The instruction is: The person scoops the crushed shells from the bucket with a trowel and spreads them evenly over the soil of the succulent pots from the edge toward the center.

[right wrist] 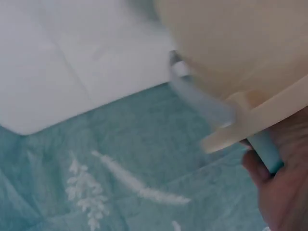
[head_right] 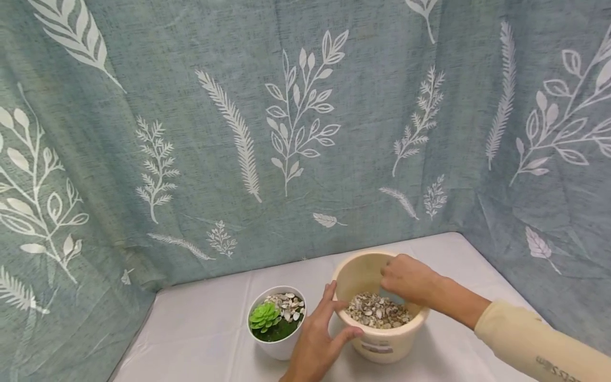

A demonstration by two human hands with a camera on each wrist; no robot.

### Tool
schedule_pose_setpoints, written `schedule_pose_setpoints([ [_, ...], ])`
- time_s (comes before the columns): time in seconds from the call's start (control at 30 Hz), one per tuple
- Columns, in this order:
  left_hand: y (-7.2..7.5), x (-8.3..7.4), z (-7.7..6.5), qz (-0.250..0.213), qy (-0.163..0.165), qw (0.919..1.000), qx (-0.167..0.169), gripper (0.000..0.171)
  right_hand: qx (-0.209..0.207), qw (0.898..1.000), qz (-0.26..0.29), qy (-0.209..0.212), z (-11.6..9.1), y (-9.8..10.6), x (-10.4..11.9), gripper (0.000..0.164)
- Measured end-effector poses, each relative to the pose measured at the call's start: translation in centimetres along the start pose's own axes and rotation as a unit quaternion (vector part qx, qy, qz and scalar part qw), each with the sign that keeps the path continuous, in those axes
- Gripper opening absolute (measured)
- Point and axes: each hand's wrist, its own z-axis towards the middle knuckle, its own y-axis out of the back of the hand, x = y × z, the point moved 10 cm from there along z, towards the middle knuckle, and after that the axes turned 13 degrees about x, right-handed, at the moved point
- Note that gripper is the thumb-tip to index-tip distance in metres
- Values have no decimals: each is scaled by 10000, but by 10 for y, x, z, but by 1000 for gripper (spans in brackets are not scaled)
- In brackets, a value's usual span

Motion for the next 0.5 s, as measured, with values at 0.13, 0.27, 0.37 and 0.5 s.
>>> schedule_pose_setpoints([
  [0.13,1,-1,-2,78,-14,9999,-117,50,13,9966,820,-87,-3,1,-5,26],
  [0.27,0,-1,-1,1,7,10000,-77,48,268,9943,1035,9,-2,6,-3,20],
  [0.37,-5,-1,1,-102,36,9999,61,49,735,9750,2094,-64,-6,-2,-12,24],
  [0.5,-8,-3,0,-27,-55,10000,-10,51,998,9274,3603,-121,-12,-15,-21,38],
])
